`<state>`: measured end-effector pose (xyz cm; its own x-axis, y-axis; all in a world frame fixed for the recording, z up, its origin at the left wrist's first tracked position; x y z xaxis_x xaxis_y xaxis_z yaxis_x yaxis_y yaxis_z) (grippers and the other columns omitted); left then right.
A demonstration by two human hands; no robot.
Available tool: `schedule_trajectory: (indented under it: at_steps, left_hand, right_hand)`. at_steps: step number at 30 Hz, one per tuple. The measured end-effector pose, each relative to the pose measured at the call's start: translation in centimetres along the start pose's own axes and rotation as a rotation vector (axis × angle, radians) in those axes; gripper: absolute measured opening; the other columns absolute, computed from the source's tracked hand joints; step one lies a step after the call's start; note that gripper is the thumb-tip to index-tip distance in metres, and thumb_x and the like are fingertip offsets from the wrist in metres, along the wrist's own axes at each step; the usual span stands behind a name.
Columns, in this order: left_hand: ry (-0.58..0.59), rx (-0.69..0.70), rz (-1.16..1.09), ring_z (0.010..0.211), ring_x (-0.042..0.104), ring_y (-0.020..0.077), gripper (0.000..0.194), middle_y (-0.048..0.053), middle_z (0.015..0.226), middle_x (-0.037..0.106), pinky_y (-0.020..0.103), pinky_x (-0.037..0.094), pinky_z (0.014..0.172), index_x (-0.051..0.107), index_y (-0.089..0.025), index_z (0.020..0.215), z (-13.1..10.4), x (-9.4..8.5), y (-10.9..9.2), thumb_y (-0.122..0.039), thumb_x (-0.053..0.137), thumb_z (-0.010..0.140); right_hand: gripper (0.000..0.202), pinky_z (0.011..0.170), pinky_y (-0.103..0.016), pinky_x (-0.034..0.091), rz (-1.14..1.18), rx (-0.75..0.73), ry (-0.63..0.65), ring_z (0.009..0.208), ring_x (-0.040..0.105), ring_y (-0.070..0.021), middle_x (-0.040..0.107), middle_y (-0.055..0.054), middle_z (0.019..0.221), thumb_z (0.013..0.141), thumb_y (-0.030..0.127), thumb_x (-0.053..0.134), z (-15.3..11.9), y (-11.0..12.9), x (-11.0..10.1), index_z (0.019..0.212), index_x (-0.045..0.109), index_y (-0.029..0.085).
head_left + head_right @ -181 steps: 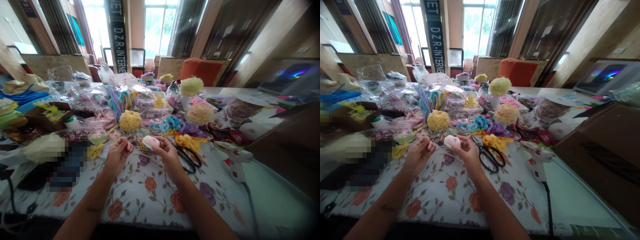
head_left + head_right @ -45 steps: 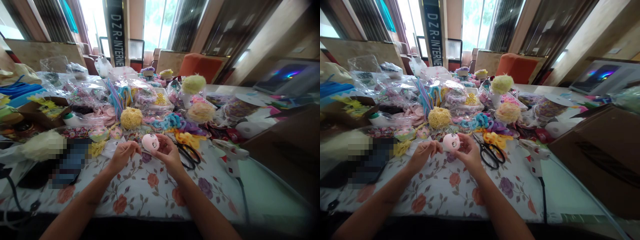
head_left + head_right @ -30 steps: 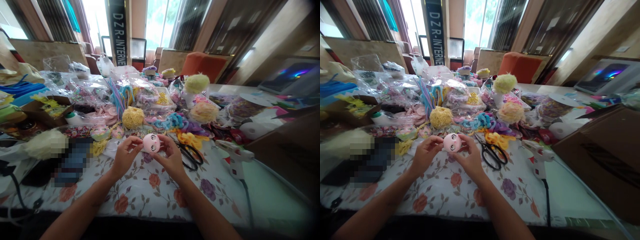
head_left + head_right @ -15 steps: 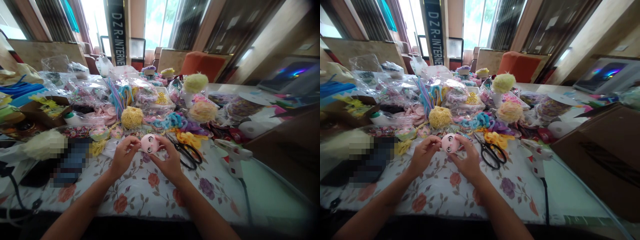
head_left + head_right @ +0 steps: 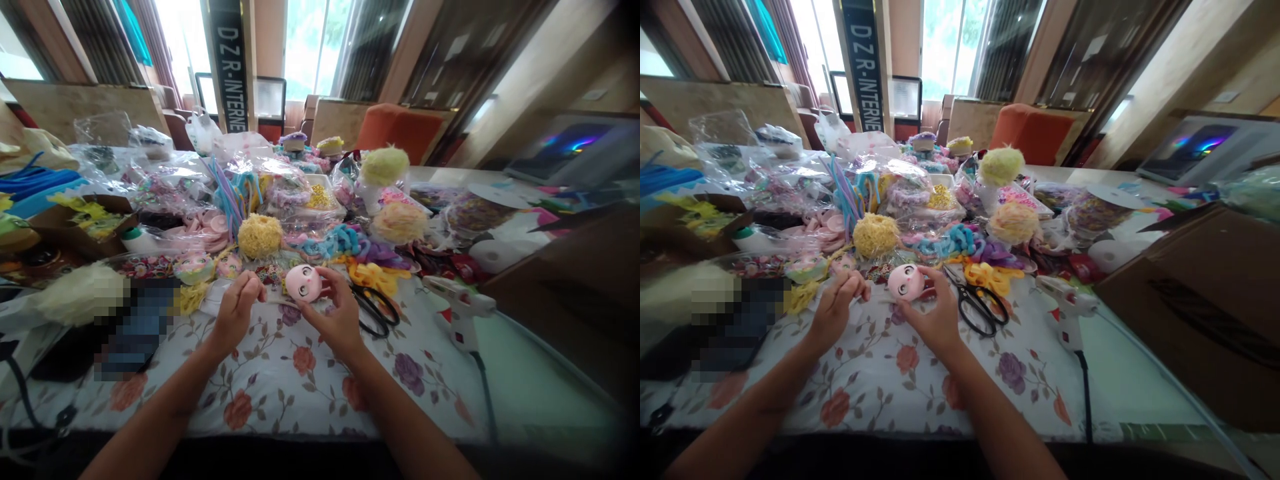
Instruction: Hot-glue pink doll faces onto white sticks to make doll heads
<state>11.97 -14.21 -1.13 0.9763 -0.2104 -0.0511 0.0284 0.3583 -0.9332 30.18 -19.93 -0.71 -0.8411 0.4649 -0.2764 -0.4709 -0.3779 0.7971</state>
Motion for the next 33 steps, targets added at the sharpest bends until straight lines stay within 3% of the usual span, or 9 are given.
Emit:
schedule_trajectory:
  at_steps: [3, 7, 9, 14, 17, 20, 25, 28, 33]
  left_hand:
    - [0.297, -0.103, -0.169, 0.061, 0.052, 0.0171, 0.042, 0.002, 0.058, 0.051, 0.031, 0.043, 0.064, 0.050, -0.021, 0.052, -0.1, 1.0, -0.1, -0.044, 0.052, 0.087]
    - [1.115, -0.278, -0.297, 0.076, 0.065, 0.0286, 0.026, 0.013, 0.077, 0.070, 0.041, 0.050, 0.074, 0.073, -0.023, 0.067, -3.8, 3.7, -1.5, -0.048, 0.075, 0.066]
    - [1.239, -0.370, -0.311, 0.081, 0.067, 0.0321, 0.034, 0.015, 0.087, 0.072, 0.043, 0.051, 0.075, 0.076, -0.023, 0.083, -5.0, 3.5, -1.5, -0.046, 0.082, 0.058]
    - [0.840, -0.445, -0.547, 0.052, 0.058, 0.0198, 0.020, 0.006, 0.056, 0.063, 0.034, 0.044, 0.054, 0.071, -0.021, 0.064, -3.1, 2.5, 0.3, -0.039, 0.080, 0.064]
    - [0.604, -0.402, -0.579, 0.056, 0.058, 0.0170, 0.016, 0.004, 0.060, 0.063, 0.030, 0.044, 0.056, 0.071, -0.020, 0.077, -1.9, 1.9, 1.2, -0.035, 0.076, 0.071]
    - [0.534, -0.378, -0.578, 0.057, 0.057, 0.0154, 0.023, 0.002, 0.062, 0.061, 0.028, 0.044, 0.057, 0.068, -0.021, 0.090, -1.5, 2.1, 1.2, -0.033, 0.075, 0.072]
    - [0.364, -0.329, -0.487, 0.065, 0.055, 0.0168, 0.041, 0.002, 0.056, 0.051, 0.030, 0.046, 0.068, 0.053, -0.019, 0.053, -0.6, 2.2, 1.4, -0.041, 0.054, 0.088]
    - [0.271, -0.358, -0.451, 0.077, 0.059, 0.0177, 0.018, 0.005, 0.077, 0.063, 0.030, 0.047, 0.075, 0.065, -0.018, 0.075, -0.4, 2.1, 2.3, -0.035, 0.068, 0.078]
    - [0.220, -0.425, -0.479, 0.059, 0.055, 0.0140, 0.018, -0.001, 0.052, 0.052, 0.024, 0.044, 0.061, 0.067, -0.017, 0.081, -0.5, 2.0, 3.1, -0.035, 0.064, 0.081]
  right_hand:
    - [0.052, 0.066, -0.032, 0.054, 0.035, 0.031, -0.041, 0.077, 0.060, -0.0175, 0.061, -0.006, 0.109, 0.068, 0.025, 0.073, 0.1, -0.3, -0.4, 0.115, 0.053, 0.025]
    - [0.052, 0.069, -0.032, 0.054, 0.067, 0.042, -0.069, 0.082, 0.061, -0.0188, 0.060, -0.006, 0.110, 0.068, 0.024, 0.074, 0.0, -0.3, -0.6, 0.115, 0.054, 0.025]
    - [0.053, 0.068, -0.032, 0.054, 0.077, 0.032, -0.077, 0.082, 0.061, -0.0188, 0.061, -0.006, 0.110, 0.067, 0.025, 0.075, 0.0, -0.3, -0.6, 0.115, 0.054, 0.025]
    - [0.056, 0.068, -0.033, 0.054, 0.101, 0.032, -0.073, 0.080, 0.062, -0.0179, 0.061, -0.007, 0.113, 0.065, 0.025, 0.077, -0.2, -0.3, -0.4, 0.116, 0.054, 0.025]
    - [0.056, 0.070, -0.033, 0.055, 0.104, 0.039, -0.057, 0.083, 0.063, -0.0193, 0.061, -0.007, 0.114, 0.066, 0.025, 0.077, -0.3, -0.1, -0.3, 0.116, 0.053, 0.025]
    - [0.058, 0.071, -0.034, 0.055, 0.087, 0.042, -0.043, 0.086, 0.063, -0.0205, 0.061, -0.007, 0.111, 0.066, 0.027, 0.078, -0.3, 0.1, -0.3, 0.118, 0.053, 0.025]
    - [0.055, 0.072, -0.034, 0.054, 0.010, -0.029, -0.040, 0.095, 0.061, -0.0229, 0.059, -0.008, 0.112, 0.069, 0.028, 0.076, -0.2, 0.9, -0.4, 0.119, 0.053, 0.025]
    - [0.053, 0.070, -0.033, 0.054, -0.022, -0.105, -0.041, 0.092, 0.061, -0.0225, 0.059, -0.008, 0.110, 0.067, 0.027, 0.077, -0.3, 1.6, -0.3, 0.114, 0.054, 0.025]
    - [0.056, 0.072, -0.035, 0.054, -0.023, -0.184, -0.052, 0.102, 0.061, -0.0263, 0.061, -0.010, 0.115, 0.064, 0.029, 0.081, -0.7, 1.8, 0.0, 0.111, 0.052, 0.024]
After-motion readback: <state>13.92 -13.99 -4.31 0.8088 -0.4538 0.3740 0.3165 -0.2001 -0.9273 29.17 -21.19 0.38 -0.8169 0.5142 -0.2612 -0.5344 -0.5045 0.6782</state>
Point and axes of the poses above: each hand's wrist, its own z-axis towards the middle knuckle, its own x-axis out of the palm, y = z × x, the point moved 7 cm from there along z, towards the middle knuckle
